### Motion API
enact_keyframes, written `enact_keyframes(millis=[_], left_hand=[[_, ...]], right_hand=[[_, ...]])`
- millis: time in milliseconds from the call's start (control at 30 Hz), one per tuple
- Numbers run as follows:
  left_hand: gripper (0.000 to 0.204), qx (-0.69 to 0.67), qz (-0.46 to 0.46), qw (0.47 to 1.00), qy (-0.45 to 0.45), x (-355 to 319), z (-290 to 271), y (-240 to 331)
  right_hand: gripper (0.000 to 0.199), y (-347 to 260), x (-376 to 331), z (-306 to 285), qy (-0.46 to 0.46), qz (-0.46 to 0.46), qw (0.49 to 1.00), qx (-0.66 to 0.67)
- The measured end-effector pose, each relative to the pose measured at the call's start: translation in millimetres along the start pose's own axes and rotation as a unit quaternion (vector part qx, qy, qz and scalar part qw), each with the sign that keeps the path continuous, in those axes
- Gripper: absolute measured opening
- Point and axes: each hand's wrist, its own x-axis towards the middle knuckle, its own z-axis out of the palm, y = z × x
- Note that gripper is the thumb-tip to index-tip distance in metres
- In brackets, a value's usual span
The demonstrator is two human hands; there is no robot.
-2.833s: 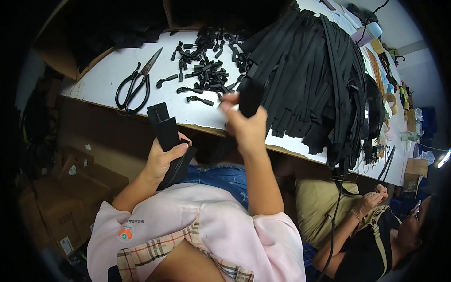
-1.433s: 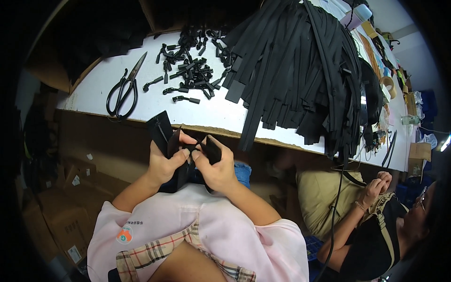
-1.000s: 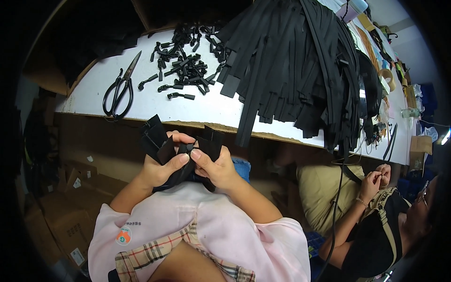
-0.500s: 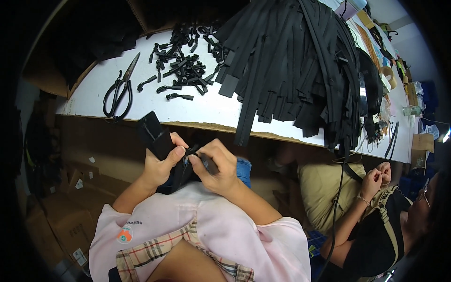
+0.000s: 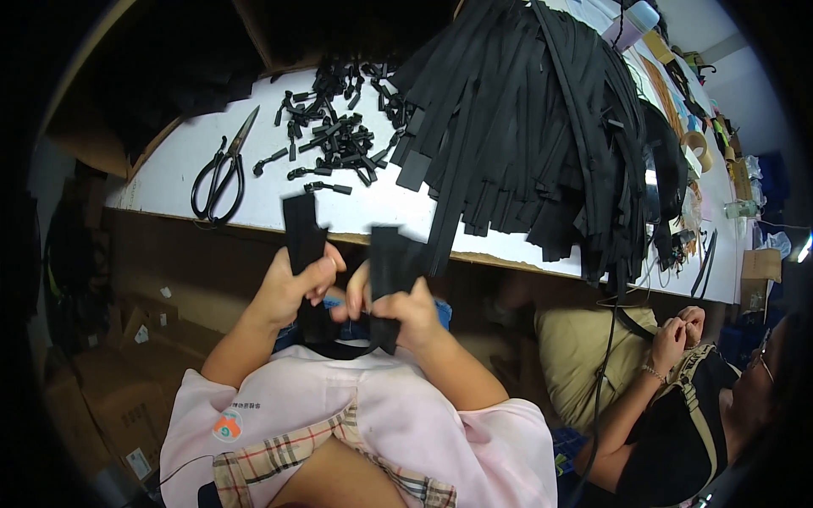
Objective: Threading sliders onto zipper tapes and sorting them.
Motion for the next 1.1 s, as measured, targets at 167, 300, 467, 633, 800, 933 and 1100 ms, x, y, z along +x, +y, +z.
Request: enact_keyframes(millis=[167,300,467,633,800,933,1100], left_hand=[[0.02,0.132,0.028,0.989,-0.067,-9,4,-6],[0.025,-0.202,-0.069,0.962,-0.168,-14,-1,-1],[0.024,0.02,0.081,0.996,0.023,-21,1,-9],[0.022,0.061,0.148,0.987,0.019,-23,-4,-11],[0.018,-0.025,0.109,0.991,0.079,-27,-5,2],[0.012,-0.125,0.061,0.981,0.138,-31,-32,8],[0.01,0.176,0.35,0.852,0.348,-44,-61,42]], right_hand=[[0.028,-27,20,25,0.055,-0.279,0.764,-0.578],[0.027,-23,19,31,0.017,-0.315,0.714,-0.625],[0.008,-12,13,42,0.17,-0.147,0.883,-0.411],[0.009,-15,28,39,-0.001,-0.154,0.847,-0.508],[0.011,-7,41,48,-0.094,-0.244,0.674,-0.691],[0.018,18,49,58,-0.205,-0.324,0.622,-0.682],[0.037,7,112,32,0.089,-0.082,0.604,-0.788]])
